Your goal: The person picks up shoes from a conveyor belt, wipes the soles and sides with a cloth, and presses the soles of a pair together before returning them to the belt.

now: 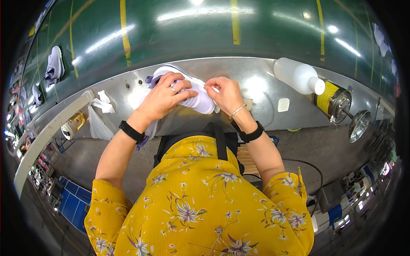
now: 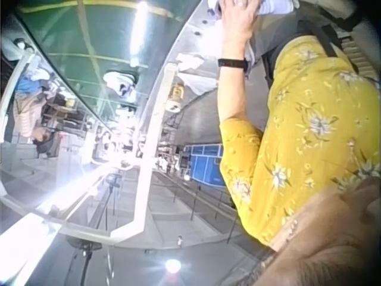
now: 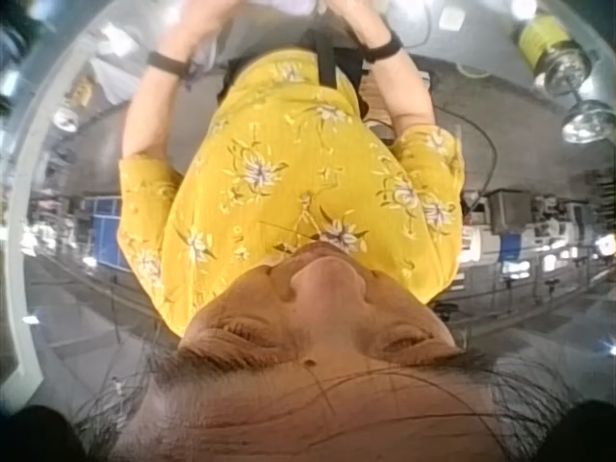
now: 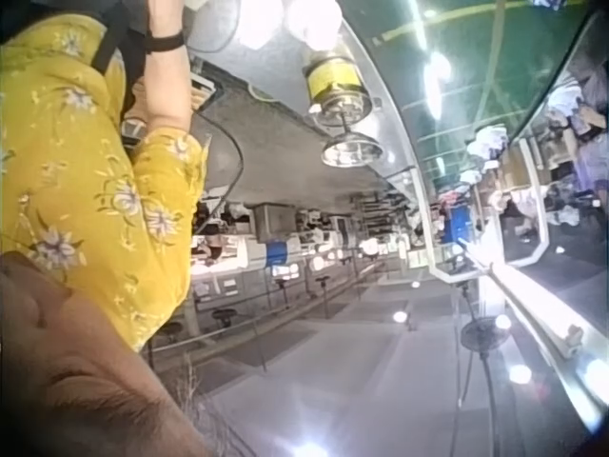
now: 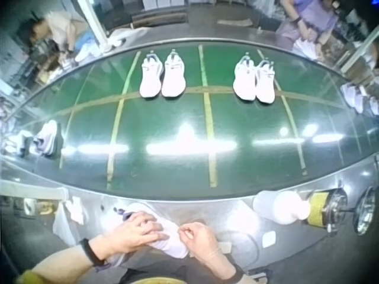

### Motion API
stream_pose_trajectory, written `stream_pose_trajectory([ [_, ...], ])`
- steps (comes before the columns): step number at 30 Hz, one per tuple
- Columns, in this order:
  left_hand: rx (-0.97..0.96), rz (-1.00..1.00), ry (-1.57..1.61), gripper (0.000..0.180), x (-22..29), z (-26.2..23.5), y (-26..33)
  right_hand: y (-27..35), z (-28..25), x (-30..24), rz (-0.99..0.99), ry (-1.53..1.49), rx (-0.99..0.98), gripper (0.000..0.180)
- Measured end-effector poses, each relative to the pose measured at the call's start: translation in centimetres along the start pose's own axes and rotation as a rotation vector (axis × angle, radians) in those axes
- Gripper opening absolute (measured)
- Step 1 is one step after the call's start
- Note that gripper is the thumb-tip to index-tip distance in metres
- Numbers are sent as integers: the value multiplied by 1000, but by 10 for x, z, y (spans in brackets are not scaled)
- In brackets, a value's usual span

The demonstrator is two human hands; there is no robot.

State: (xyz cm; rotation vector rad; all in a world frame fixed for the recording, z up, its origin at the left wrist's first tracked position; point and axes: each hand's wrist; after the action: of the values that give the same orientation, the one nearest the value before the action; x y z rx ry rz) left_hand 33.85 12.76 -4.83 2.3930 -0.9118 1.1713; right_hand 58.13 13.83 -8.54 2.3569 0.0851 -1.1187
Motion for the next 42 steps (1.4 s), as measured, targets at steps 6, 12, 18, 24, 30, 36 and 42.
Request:
stream_pose_trajectory([
  [6, -4, 13, -20, 60, 0, 0, -2, -5, -4, 0, -35, 91, -32, 15],
  [12, -3, 14, -7, 61, -2, 1, 0, -9, -3, -1, -52, 29, -58, 15],
  [18, 4, 16, -35, 59, 0, 1, -3, -16, -10, -7, -32, 106, -111, 17],
  [24, -6, 5, 2, 59, -2, 1, 0, -9, -7, 8, -34, 53, -112, 19],
  [30, -2, 9, -29, 57, 0, 0, -3, -27, -5, -9, -52, 87, -129, 16],
  [36, -4, 20, -6, 59, -3, 1, 0, -12, -15, 5, 75, 28, -198, 17],
  [42, -17, 15, -13, 58, -2, 1, -2, -35, -9, -11, 23, 113, -222, 18],
])
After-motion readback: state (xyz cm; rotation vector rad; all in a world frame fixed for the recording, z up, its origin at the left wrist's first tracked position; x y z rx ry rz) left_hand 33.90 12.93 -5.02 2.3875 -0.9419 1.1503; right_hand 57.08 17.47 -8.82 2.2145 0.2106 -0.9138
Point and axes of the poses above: each hand's wrist, its own y-axis away from the middle knuckle, its own z-axis out of the palm, x = y × z, and after that the axes turned 15 degrees about y, right-handed
